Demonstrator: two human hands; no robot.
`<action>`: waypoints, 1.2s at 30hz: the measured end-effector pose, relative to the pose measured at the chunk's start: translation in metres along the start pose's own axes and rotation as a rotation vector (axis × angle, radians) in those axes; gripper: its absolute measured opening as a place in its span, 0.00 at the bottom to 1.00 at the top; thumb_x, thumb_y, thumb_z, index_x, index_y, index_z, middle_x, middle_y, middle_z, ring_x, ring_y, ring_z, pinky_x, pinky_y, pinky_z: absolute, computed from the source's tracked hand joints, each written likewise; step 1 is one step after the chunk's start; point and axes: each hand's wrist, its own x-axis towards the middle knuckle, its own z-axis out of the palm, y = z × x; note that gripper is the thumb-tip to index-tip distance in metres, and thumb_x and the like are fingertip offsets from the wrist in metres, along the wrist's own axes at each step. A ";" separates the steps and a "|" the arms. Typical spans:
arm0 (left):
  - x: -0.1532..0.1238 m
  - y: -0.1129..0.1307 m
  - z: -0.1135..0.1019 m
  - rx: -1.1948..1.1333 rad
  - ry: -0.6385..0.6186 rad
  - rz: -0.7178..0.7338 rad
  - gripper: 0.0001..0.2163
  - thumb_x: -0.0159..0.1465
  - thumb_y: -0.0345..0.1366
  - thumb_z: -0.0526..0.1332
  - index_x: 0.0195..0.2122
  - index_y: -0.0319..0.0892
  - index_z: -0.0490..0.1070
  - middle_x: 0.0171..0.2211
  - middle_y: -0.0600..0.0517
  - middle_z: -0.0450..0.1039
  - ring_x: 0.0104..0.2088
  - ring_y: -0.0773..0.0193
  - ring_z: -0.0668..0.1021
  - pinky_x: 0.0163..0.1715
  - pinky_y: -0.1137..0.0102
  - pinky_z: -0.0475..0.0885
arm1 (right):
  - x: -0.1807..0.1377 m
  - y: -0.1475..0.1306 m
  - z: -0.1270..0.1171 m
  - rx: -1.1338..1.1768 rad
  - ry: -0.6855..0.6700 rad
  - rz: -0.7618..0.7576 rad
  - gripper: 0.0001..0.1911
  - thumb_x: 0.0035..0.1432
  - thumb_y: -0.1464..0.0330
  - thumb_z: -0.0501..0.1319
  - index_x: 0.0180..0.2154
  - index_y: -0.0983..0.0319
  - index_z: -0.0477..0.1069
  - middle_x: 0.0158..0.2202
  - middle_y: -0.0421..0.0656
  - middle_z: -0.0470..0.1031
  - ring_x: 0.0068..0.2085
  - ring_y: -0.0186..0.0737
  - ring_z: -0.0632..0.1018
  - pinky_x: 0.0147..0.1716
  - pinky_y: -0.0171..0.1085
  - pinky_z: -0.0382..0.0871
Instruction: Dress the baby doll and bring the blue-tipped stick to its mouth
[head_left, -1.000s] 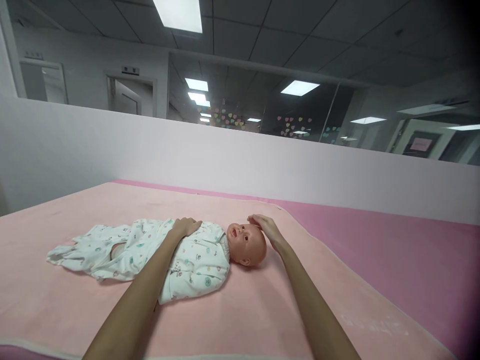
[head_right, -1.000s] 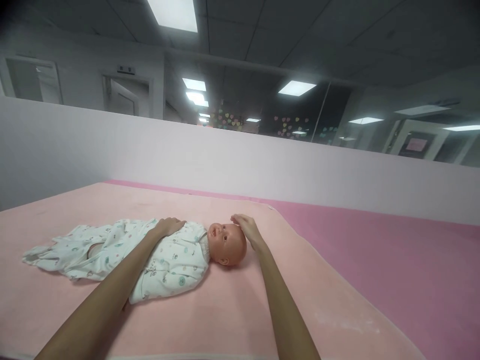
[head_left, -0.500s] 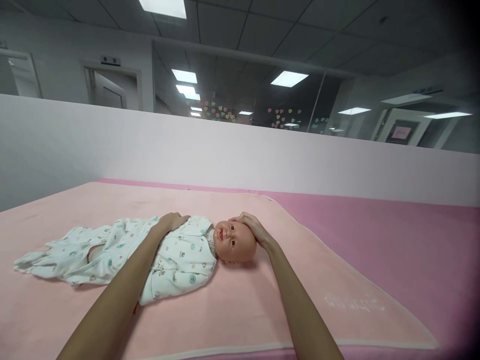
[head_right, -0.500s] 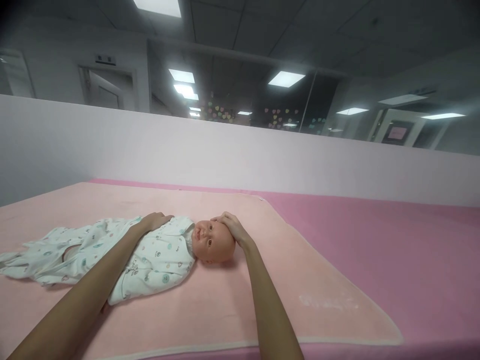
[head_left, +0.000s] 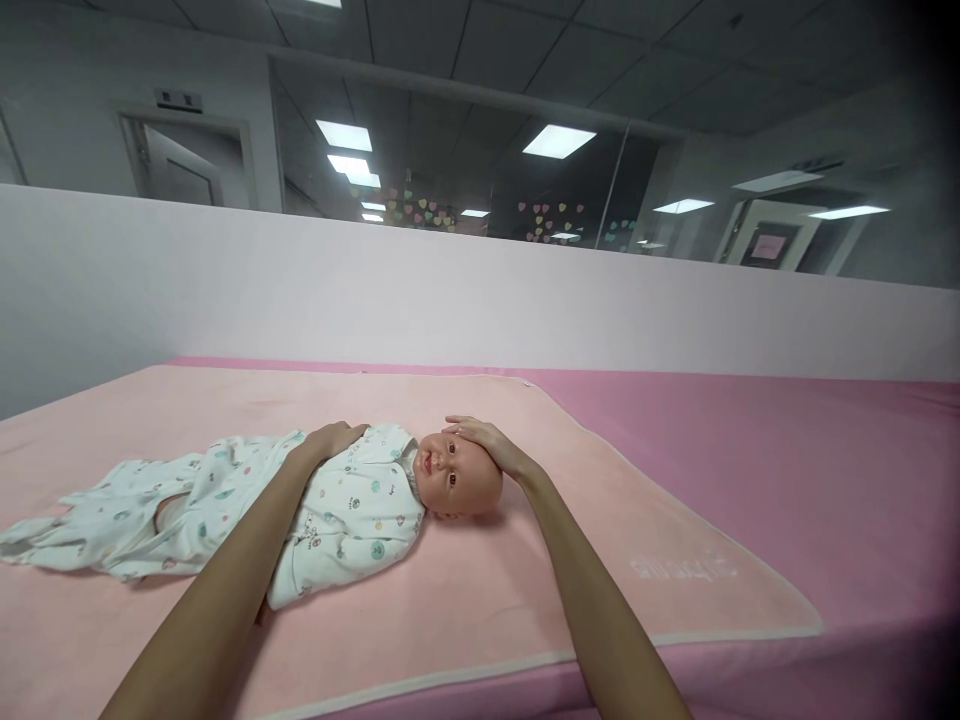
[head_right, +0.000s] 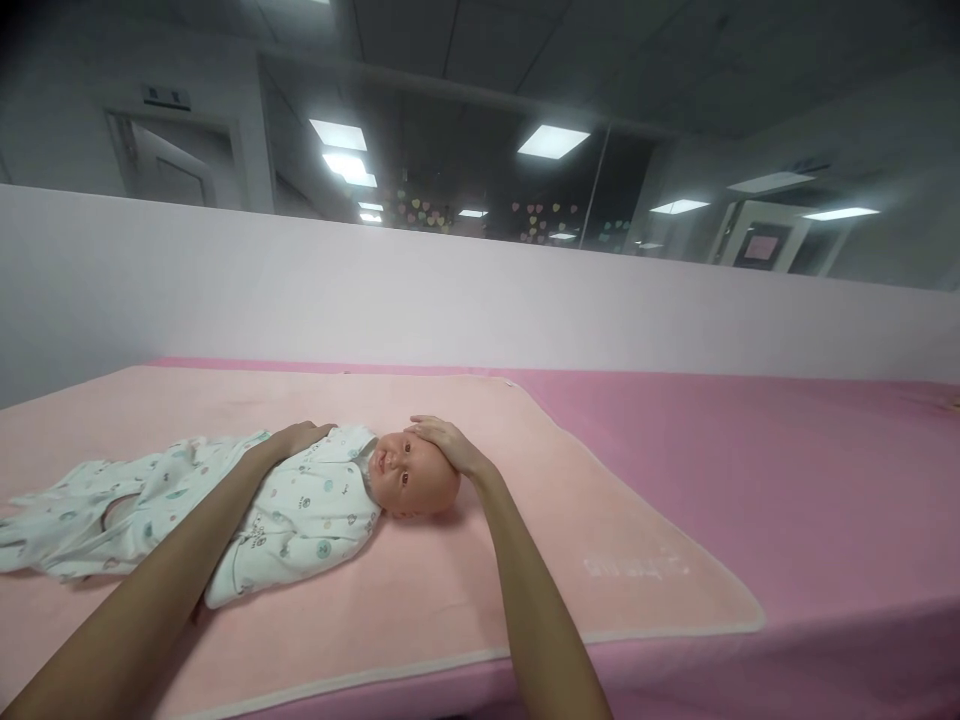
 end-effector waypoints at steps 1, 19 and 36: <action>0.000 0.000 0.000 -0.015 -0.017 0.005 0.31 0.54 0.59 0.41 0.39 0.40 0.72 0.44 0.41 0.72 0.41 0.50 0.75 0.37 0.65 0.67 | -0.001 0.001 0.000 0.013 0.000 0.019 0.17 0.53 0.61 0.54 0.43 0.59 0.71 0.55 0.40 0.61 0.54 0.42 0.63 0.53 0.40 0.56; -0.008 0.004 -0.002 -0.046 -0.021 0.017 0.31 0.55 0.58 0.38 0.38 0.40 0.72 0.46 0.41 0.71 0.44 0.48 0.73 0.40 0.63 0.65 | -0.005 -0.006 0.005 0.107 0.056 0.086 0.17 0.50 0.62 0.56 0.38 0.62 0.74 0.44 0.43 0.73 0.48 0.45 0.70 0.50 0.43 0.61; -0.013 0.007 -0.005 -0.045 -0.007 0.016 0.31 0.56 0.58 0.38 0.39 0.43 0.71 0.45 0.44 0.72 0.44 0.49 0.73 0.40 0.63 0.65 | -0.004 -0.001 0.003 0.090 0.070 0.055 0.15 0.50 0.61 0.56 0.36 0.61 0.74 0.43 0.43 0.74 0.47 0.45 0.71 0.48 0.42 0.62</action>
